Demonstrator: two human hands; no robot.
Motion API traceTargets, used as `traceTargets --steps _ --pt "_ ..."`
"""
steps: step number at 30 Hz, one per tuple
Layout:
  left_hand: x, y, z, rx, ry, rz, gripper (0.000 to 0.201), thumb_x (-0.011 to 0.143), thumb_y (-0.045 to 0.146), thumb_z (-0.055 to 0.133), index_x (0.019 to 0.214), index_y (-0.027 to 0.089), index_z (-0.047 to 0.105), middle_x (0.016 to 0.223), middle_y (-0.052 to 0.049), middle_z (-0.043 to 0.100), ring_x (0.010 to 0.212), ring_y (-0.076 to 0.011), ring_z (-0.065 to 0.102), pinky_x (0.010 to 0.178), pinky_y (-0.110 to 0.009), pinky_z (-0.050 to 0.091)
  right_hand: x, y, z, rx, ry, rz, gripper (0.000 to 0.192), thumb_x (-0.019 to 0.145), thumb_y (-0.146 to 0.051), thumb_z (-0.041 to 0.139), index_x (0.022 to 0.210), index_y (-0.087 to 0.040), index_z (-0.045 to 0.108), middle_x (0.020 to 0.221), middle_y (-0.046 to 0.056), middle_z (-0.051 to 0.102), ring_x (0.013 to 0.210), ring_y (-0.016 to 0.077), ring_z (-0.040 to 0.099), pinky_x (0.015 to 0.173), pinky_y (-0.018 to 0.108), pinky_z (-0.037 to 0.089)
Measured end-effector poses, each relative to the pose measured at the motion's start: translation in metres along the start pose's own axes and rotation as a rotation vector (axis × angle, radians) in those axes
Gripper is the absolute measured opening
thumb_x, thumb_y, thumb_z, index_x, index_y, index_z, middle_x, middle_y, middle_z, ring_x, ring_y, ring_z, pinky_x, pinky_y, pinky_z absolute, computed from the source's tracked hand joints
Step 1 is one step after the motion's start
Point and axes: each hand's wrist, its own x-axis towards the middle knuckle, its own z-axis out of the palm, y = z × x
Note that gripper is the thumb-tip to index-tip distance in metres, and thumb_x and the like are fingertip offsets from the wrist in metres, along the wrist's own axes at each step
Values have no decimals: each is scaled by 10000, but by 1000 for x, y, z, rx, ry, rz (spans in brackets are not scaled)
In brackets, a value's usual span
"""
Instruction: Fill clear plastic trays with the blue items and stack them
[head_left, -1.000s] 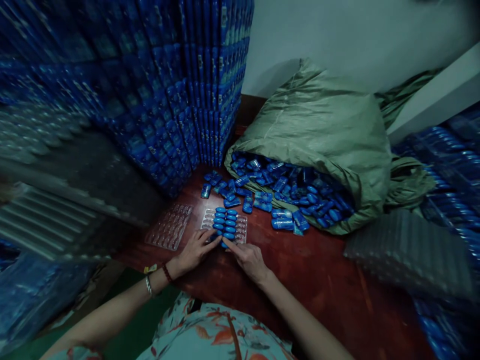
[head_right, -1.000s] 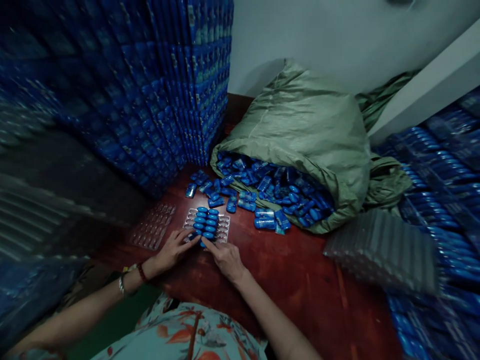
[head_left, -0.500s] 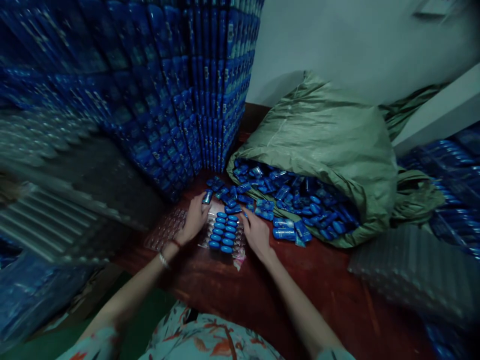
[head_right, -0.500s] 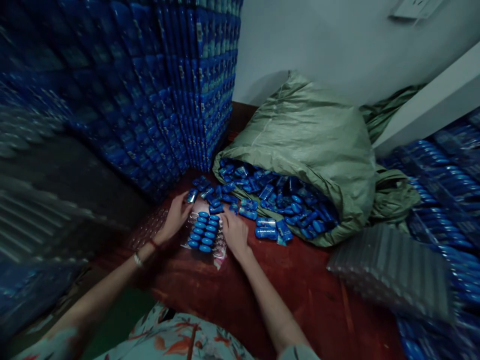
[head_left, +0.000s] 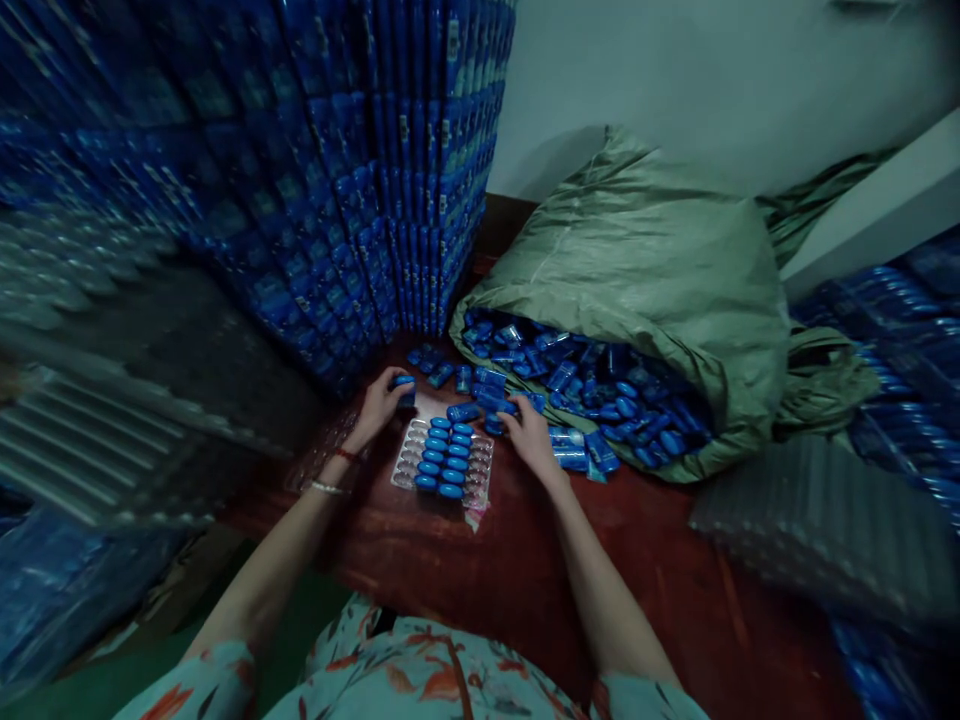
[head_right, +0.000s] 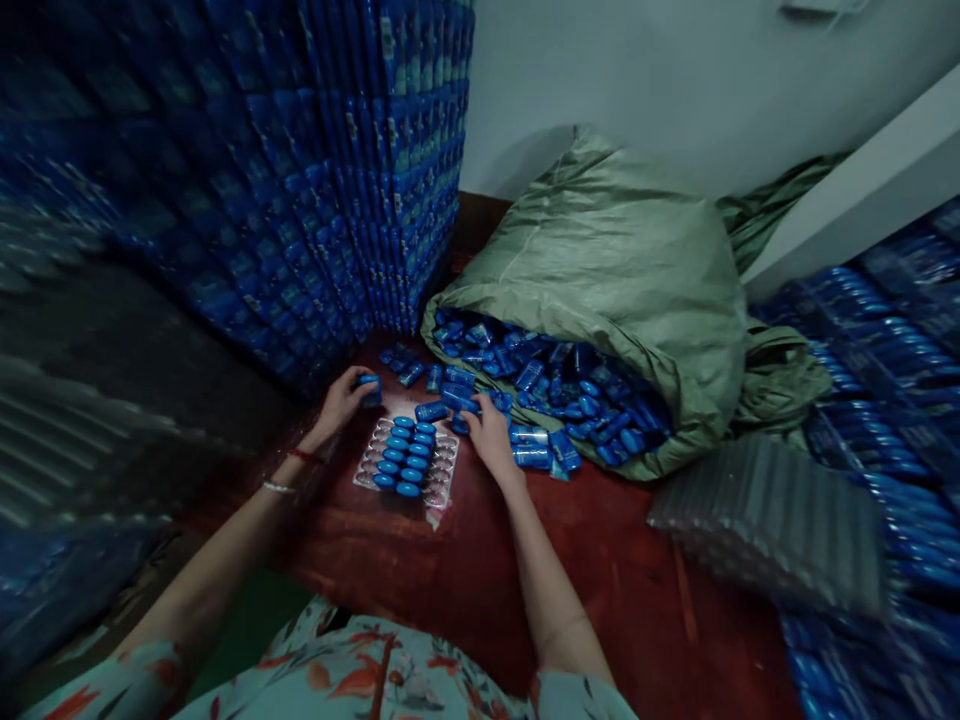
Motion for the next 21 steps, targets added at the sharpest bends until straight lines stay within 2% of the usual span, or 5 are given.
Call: traceTargets --steps 4,11,14,17,21 --pt "-30 -4 5 -209 70 22 240 801 319 527 961 142 553 885 -42 643 794 -147 597 716 -247 473 -36 24 -4 402 -25 108 345 833 -398 470 1112 -195 465 777 33 659 668 206 647 599 328 515" --pt "-50 -2 7 -148 33 175 177 789 304 593 905 172 608 894 -44 654 850 -172 595 784 -291 469 -50 7 4 175 138 -95 364 860 -381 417 1112 -178 584 1121 105 642 1000 225 597 895 387 435" --pt "-50 -4 2 -87 51 216 212 837 309 549 981 162 599 915 -49 653 843 -166 604 789 -291 477 -47 5 2 234 159 10 445 858 -426 434 1215 -185 547 872 60 687 724 190 627 740 345 484" --pt "-48 -5 -1 -53 48 277 247 862 290 521 1057 159 597 993 -68 642 918 -174 599 839 -304 472 -46 10 0 402 107 143 448 810 -491 502 1090 -165 625 530 -21 572 463 148 528 528 282 458" --pt "-46 -4 1 52 91 251 239 863 263 508 1045 155 618 959 -72 586 838 -160 584 783 -296 490 -50 21 4 672 -36 233 488 644 -481 682 1005 -162 602 567 -36 584 444 135 545 460 256 454"
